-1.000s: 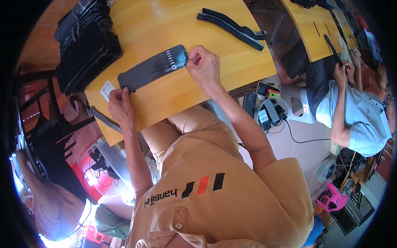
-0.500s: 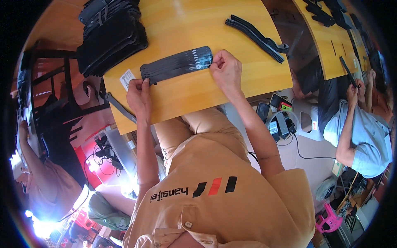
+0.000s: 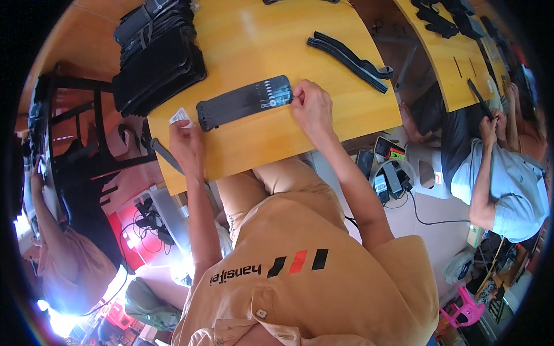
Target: Assembling plastic components and straps by snapping pieces together and applying labels.
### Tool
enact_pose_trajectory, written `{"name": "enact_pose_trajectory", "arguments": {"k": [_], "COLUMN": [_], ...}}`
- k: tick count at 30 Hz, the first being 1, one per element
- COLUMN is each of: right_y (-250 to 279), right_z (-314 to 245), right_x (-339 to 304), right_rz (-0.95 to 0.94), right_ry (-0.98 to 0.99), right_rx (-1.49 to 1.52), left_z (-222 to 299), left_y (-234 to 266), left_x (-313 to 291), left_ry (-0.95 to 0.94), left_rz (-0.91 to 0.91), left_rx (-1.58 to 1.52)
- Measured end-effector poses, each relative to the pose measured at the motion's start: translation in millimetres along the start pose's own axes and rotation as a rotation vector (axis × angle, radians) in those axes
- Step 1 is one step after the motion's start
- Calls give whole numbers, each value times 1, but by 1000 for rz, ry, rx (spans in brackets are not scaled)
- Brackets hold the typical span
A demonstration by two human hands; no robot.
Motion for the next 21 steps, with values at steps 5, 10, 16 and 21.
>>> {"name": "enact_pose_trajectory", "arguments": {"k": [5, 10, 16, 21], "right_y": [3, -47, -55, -53], "right_z": [-49, -74, -65, -60], "right_x": [-19, -45, -48, -46], "right_rz": [29, -211, -323, -378], "right_ry": [320, 616, 628, 616], "right_rx": [-203, -426, -436, -408], "left_z": [46, 61, 53, 37], "left_y": [-23, -73, -80, -63], "left_x": [-37, -59, -55, -50], "left_ry": [-527, -790, -831, -771], "left_rz": [-110, -333, -370, -371], "left_rx": [188, 471, 622, 628]}}
Point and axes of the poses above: each hand's wrist, its own x-axis towards the middle knuckle, its own y-axis out of the back of the hand, z = x × y, the point moved 8 cm from there along x, towards the middle knuckle
